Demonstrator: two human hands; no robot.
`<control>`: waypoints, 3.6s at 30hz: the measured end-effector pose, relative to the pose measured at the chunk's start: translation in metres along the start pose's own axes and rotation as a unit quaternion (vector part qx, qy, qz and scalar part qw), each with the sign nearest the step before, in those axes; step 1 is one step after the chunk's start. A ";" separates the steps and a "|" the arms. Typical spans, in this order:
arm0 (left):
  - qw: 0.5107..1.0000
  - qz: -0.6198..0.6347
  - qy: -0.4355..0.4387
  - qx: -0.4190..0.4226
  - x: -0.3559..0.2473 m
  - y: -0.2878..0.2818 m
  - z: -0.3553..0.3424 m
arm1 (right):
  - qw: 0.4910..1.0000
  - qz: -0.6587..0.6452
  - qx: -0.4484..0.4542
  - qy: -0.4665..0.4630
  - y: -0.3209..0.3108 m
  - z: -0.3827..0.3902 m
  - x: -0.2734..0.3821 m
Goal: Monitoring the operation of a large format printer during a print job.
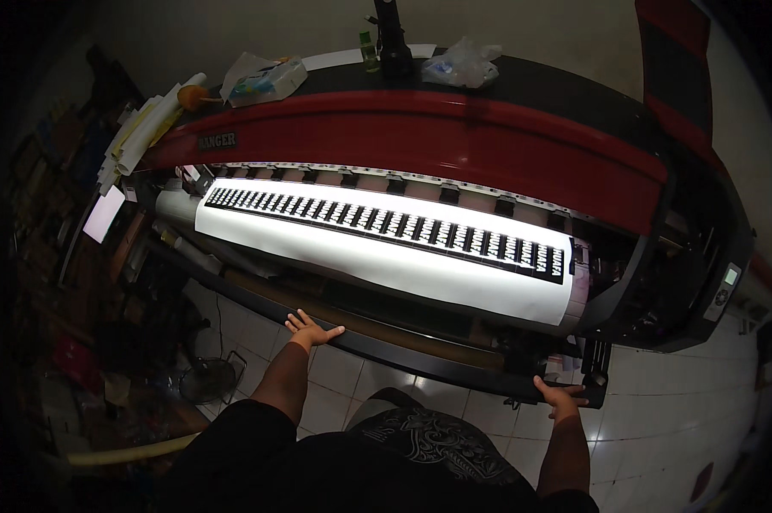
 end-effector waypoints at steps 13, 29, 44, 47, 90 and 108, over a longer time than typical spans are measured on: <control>1.000 0.008 0.010 -0.006 -0.003 -0.001 0.005 | 1.000 0.013 0.008 -0.004 0.001 -0.006 -0.002; 0.999 0.012 0.018 -0.032 -0.001 -0.002 0.009 | 0.999 0.038 -0.001 -0.003 -0.001 -0.002 -0.002; 0.999 0.031 0.012 -0.024 -0.002 -0.001 0.006 | 1.000 0.014 0.006 -0.008 0.000 -0.003 -0.002; 0.999 0.030 0.014 -0.024 0.000 0.000 0.005 | 1.000 0.012 -0.001 -0.004 0.000 -0.002 -0.002; 1.000 0.005 -0.002 -0.011 -0.003 0.000 0.003 | 1.000 0.023 -0.013 -0.011 0.001 -0.009 -0.002; 1.000 -0.002 0.006 -0.027 -0.002 -0.003 0.003 | 0.999 0.034 0.004 -0.009 0.000 -0.004 0.000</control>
Point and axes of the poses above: each hand's wrist, its own z-axis away from the middle knuckle, its own y-axis out of the palm, x = y × z, the point moved 7 cm from there along -z, towards the middle knuckle, and after that the axes turned 2 degrees about -z, right-handed, at the moved point
